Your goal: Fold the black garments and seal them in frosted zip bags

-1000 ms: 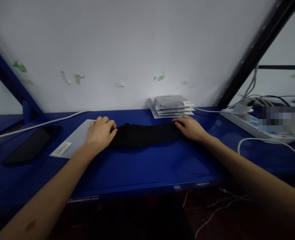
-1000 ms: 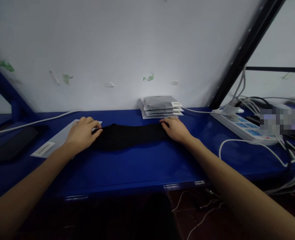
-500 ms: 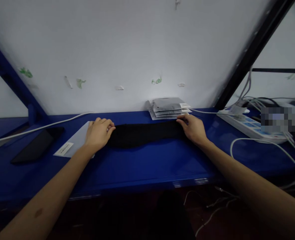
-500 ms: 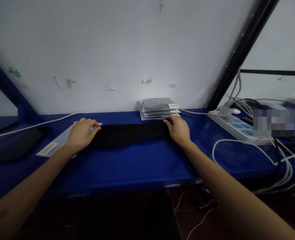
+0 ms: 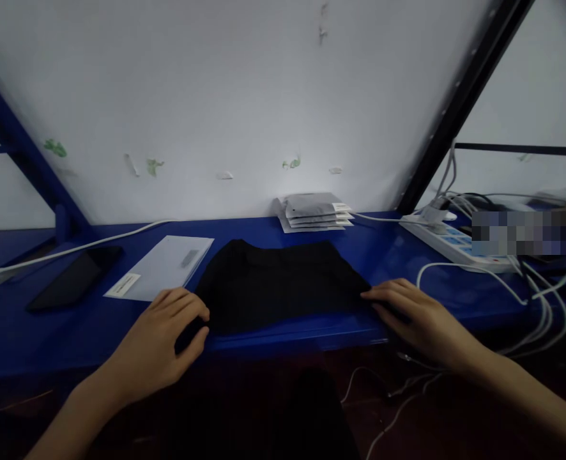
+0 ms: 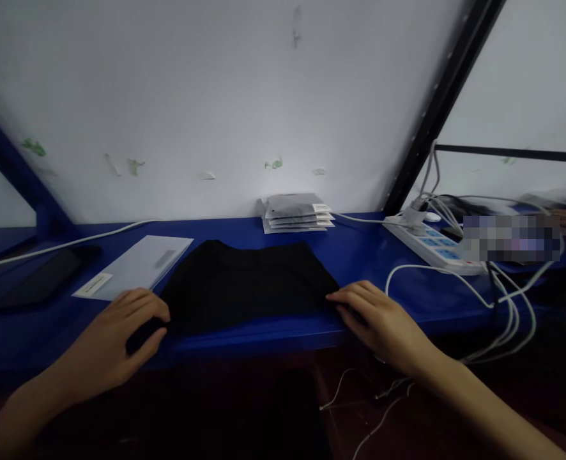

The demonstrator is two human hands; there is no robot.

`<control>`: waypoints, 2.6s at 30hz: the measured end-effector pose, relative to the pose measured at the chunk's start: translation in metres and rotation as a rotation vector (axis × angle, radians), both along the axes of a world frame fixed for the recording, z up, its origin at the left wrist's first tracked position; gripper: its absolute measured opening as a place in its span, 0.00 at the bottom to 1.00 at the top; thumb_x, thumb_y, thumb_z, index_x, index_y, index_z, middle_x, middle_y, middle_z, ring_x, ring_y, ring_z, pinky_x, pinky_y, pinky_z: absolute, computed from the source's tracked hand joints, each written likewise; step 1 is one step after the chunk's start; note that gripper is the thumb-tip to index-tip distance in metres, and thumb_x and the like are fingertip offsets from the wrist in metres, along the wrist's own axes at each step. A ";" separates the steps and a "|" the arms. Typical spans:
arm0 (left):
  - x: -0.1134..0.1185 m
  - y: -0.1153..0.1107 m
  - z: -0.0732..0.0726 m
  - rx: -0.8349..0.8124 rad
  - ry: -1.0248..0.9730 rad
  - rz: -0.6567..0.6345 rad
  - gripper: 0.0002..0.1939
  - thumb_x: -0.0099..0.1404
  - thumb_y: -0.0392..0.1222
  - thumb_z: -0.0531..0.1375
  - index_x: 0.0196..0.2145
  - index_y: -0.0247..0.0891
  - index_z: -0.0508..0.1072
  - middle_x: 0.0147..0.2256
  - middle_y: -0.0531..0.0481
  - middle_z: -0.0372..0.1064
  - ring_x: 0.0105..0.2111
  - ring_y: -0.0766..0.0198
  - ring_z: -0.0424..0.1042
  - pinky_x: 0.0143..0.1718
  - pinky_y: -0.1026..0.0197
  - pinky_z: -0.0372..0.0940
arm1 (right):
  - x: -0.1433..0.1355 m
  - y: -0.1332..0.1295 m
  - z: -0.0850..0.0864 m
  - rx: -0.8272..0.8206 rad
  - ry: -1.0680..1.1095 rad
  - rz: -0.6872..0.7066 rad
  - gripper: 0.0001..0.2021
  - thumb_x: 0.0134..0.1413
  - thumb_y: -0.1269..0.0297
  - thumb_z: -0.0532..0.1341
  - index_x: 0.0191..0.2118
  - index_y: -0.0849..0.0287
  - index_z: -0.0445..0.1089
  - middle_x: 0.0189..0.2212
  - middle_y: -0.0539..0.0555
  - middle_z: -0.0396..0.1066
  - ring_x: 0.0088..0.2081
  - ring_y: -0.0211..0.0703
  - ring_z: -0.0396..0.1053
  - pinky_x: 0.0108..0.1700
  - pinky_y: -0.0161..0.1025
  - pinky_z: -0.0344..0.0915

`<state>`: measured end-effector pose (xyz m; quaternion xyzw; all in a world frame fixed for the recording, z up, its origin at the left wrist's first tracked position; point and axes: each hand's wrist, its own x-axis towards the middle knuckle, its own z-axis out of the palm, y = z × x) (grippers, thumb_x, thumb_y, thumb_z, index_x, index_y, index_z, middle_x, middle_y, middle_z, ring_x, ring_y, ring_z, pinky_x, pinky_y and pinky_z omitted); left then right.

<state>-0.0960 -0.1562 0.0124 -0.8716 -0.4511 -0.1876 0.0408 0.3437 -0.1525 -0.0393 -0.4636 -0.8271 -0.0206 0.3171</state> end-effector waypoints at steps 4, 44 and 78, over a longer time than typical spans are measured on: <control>-0.005 -0.003 -0.011 0.020 -0.044 0.012 0.10 0.70 0.47 0.54 0.40 0.45 0.75 0.40 0.48 0.75 0.44 0.53 0.71 0.51 0.47 0.64 | -0.002 -0.008 -0.008 -0.086 0.028 -0.023 0.10 0.64 0.60 0.57 0.49 0.47 0.72 0.48 0.55 0.72 0.50 0.49 0.71 0.53 0.50 0.69; 0.057 0.127 0.005 0.083 0.157 -0.066 0.13 0.70 0.51 0.57 0.43 0.43 0.77 0.41 0.49 0.74 0.46 0.54 0.66 0.48 0.50 0.61 | -0.044 0.143 0.011 -0.095 0.081 -0.169 0.14 0.63 0.56 0.55 0.30 0.53 0.73 0.34 0.54 0.77 0.39 0.48 0.71 0.45 0.44 0.63; 0.062 0.124 0.006 0.059 0.096 -0.100 0.10 0.69 0.49 0.59 0.40 0.42 0.76 0.40 0.50 0.73 0.44 0.56 0.65 0.44 0.54 0.62 | -0.044 0.141 0.015 -0.122 0.091 -0.214 0.15 0.61 0.55 0.54 0.30 0.54 0.74 0.33 0.55 0.77 0.36 0.48 0.72 0.42 0.44 0.65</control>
